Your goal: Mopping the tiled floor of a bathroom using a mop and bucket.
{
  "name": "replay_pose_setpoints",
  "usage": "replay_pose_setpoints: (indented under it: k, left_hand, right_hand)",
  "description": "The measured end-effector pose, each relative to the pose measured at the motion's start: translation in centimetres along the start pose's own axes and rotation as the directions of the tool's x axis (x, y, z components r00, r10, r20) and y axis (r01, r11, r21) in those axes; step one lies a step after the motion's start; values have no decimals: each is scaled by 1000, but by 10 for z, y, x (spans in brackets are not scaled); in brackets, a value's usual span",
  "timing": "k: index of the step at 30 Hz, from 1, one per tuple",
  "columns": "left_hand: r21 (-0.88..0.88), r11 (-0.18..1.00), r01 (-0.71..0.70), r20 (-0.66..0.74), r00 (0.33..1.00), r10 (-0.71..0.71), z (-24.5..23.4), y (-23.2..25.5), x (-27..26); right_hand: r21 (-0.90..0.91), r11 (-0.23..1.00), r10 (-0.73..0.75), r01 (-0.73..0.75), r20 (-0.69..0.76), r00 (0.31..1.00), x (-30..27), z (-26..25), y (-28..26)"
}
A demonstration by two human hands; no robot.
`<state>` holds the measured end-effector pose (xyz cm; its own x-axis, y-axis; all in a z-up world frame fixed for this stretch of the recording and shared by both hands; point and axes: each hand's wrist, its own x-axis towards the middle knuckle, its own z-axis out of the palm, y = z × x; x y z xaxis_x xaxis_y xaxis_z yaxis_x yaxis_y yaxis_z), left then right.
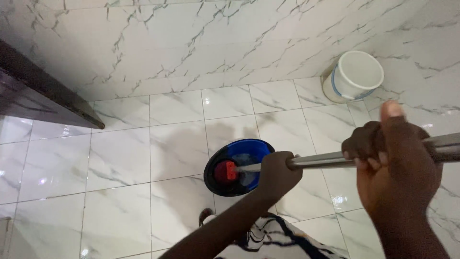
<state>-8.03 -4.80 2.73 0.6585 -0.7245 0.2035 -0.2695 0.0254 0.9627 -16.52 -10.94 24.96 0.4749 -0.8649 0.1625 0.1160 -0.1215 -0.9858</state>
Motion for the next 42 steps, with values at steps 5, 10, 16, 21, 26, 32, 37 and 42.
replay_pose_setpoints:
  k: [5,10,16,21,26,32,37,42]
  left_hand:
    - [177,983,55,282,954,-104,-27,-32,8]
    - [153,953,-260,733,677,66,-31,-82,11]
    - [-83,996,-43,213,975,60,-53,-20,-16]
    - [-114,982,-149,-88,986,139,-45,10,-33]
    - [-18,998,62,43,997,-61,-40,-38,-28]
    - [9,999,-52,366,930,45,-65,-69,13]
    - [-12,996,83,513,856,-66,-74,-62,11]
    - [-93,996,13,118,993,-2,-67,-1,2]
  right_hand:
    - [-157,986,125,-60,447,886,10,-24,-10]
    - [-46,999,44,11,985,167,7,1,-28]
    - [160,979,40,-125,451,892,-15,24,10]
    - [-19,997,-73,74,18,997,-38,62,-5]
    - [4,999,53,-53,42,998,-30,50,5]
    - [-33,998,62,-62,832,551,18,33,34]
    - [-234,968,97,92,687,720,5,39,54]
    - [26,980,181,-196,282,942,-4,58,54]
